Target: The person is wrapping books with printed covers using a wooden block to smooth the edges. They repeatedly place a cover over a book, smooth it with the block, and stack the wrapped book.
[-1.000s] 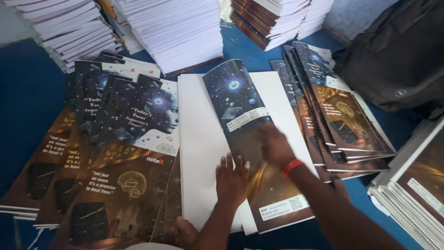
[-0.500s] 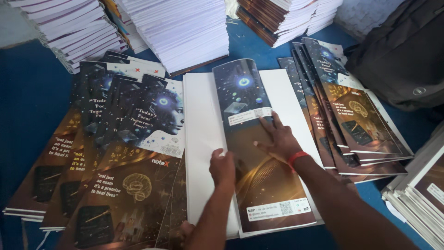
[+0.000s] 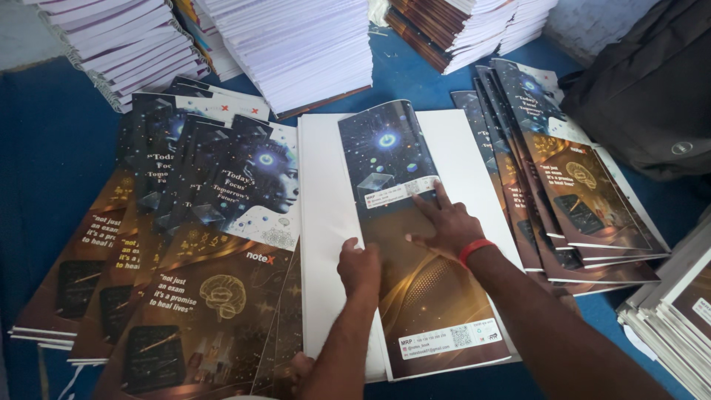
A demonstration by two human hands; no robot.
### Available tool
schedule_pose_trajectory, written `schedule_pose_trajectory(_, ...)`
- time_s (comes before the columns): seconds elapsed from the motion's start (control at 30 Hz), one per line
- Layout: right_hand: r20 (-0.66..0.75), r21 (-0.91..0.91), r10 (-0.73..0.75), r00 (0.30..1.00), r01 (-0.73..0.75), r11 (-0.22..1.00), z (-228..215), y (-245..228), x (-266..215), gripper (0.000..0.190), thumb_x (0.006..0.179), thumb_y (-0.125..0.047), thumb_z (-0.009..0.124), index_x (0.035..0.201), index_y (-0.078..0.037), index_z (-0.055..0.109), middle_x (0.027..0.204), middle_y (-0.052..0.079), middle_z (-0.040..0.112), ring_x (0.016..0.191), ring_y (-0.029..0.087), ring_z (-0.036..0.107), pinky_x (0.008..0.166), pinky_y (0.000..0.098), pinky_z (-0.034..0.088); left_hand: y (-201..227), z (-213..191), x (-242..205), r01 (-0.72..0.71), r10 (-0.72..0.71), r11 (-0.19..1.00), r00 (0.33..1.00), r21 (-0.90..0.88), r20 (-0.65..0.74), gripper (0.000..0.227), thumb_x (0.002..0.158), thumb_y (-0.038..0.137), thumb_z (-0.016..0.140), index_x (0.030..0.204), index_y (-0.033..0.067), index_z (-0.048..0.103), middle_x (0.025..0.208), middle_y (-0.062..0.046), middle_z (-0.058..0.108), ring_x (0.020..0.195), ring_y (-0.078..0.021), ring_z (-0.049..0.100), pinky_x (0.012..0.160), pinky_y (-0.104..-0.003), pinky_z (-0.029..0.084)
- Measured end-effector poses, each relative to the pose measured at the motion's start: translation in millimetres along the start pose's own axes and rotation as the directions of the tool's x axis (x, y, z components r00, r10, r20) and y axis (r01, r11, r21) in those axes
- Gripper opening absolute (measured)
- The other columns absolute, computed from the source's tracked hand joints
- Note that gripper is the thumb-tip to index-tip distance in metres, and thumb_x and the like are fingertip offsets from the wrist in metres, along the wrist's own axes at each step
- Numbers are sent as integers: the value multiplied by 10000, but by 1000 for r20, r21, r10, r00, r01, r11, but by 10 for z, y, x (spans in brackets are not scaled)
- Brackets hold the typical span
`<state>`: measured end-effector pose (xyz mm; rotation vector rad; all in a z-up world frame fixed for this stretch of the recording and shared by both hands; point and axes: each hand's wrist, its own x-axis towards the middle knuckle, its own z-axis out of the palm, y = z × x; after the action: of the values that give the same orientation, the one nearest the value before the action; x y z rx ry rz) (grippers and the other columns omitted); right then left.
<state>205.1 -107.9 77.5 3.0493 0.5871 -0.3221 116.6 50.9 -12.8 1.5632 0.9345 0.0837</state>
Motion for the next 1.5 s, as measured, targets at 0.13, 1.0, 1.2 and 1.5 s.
schedule_pose_trajectory(0.13, 10, -30, -6, 1000, 6, 1000, 46, 26, 42, 961, 748, -759, 707, 1567, -441, 316, 1720, 109, 85, 1287, 426, 549, 1013, 527, 537, -6, -35, 39, 0, 0, 1000, 1000, 31, 2, 605, 822, 297, 638, 1378, 62, 597, 1251, -179, 722, 1188, -337, 676, 1040, -409, 514)
schedule_pose_trajectory(1.0, -6, -97, -1, 1000, 0, 995, 180, -53, 89, 987, 692, -777, 745, 1543, -457, 363, 1710, 103, 120, 1244, 410, 577, 936, 528, 578, 89, -113, 13, 166, -171, 980, 985, -110, -31, 634, 756, 168, 677, 1381, 78, 618, 1293, -168, 702, 1171, -315, 684, 1022, -388, 514)
schedule_pose_trajectory(1.2, 37, -141, 19, 999, -13, 990, 125, -101, 75, 980, 713, -788, 724, 1554, -457, 346, 1716, 113, 101, 1260, 427, 563, 931, 536, 580, 170, -147, -148, -31, 29, 998, 998, 45, 57, 537, 834, 155, 620, 1362, 56, 613, 1188, -185, 742, 1090, -322, 729, 984, -403, 559)
schedule_pose_trajectory(1.5, 27, -101, 36, 999, -33, 994, 135, -90, 73, 968, 695, -760, 766, 1535, -462, 387, 1717, 94, 118, 1286, 420, 546, 958, 533, 564, -140, -75, -202, -580, 571, 574, 789, 578, 225, 290, 815, 62, 691, 1101, 19, 701, 1375, -189, 539, 1190, -376, 536, 1013, -465, 493)
